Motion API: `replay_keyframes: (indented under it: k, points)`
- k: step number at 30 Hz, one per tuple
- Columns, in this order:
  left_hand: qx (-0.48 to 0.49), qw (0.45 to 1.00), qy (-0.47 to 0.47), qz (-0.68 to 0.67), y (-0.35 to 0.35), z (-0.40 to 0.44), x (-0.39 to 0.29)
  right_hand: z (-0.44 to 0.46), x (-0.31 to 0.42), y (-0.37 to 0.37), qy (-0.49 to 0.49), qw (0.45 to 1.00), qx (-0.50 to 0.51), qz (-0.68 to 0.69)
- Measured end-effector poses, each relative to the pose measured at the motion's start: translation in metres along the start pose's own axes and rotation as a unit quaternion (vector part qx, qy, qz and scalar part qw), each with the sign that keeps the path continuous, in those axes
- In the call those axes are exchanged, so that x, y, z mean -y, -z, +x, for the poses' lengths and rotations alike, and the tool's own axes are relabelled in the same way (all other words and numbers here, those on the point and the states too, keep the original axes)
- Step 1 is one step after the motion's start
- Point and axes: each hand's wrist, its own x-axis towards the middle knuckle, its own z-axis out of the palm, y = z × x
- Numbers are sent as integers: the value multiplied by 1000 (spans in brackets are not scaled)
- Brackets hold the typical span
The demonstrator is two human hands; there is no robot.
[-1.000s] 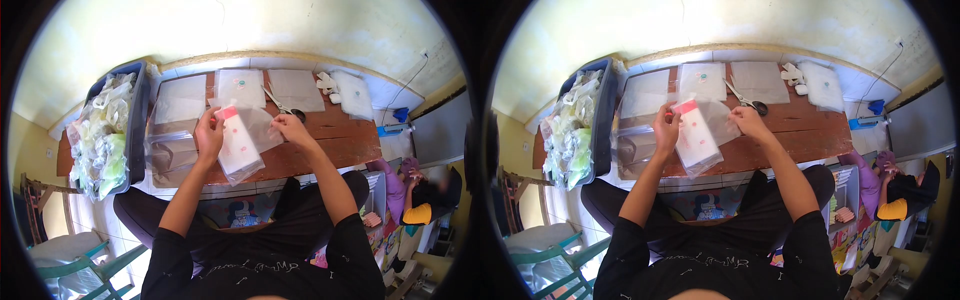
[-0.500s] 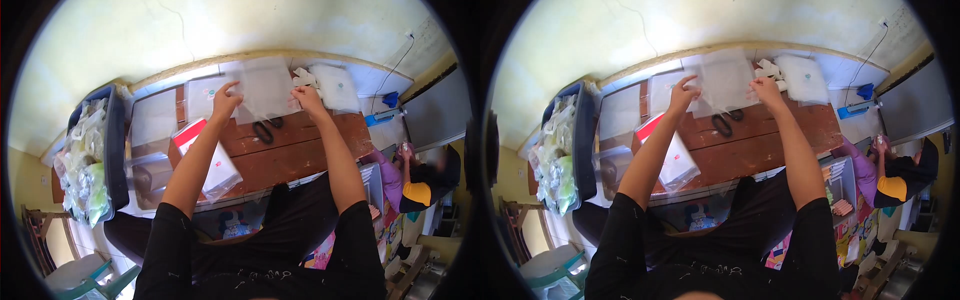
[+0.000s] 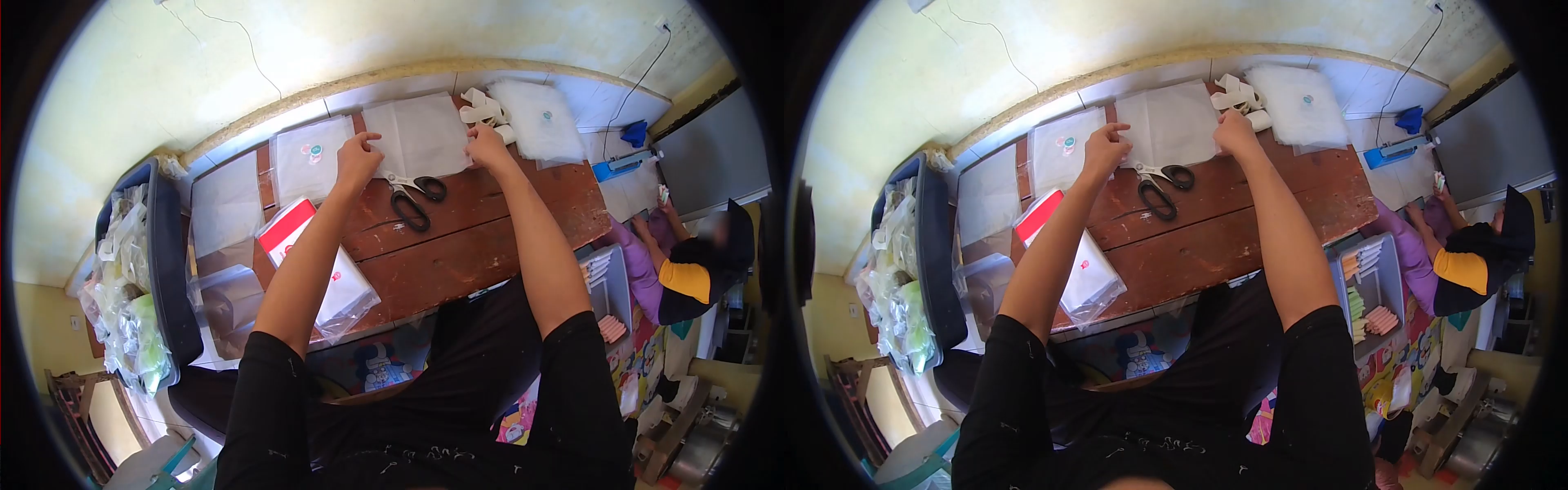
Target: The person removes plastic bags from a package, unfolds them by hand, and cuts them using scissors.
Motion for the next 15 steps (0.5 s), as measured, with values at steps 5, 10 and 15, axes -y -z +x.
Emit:
replay_keyframes:
  k: [5,10,15]
  points:
    - [12,999,1,36,1,-8,-8,-10,16,13,12,999,-7,40]
    - [21,999,-13,47,-2,-3,-12,0,6,6,16,998,-43,36]
    - [23,999,-20,26,-9,-4,-16,-1,1,5,61,996,-48,-41]
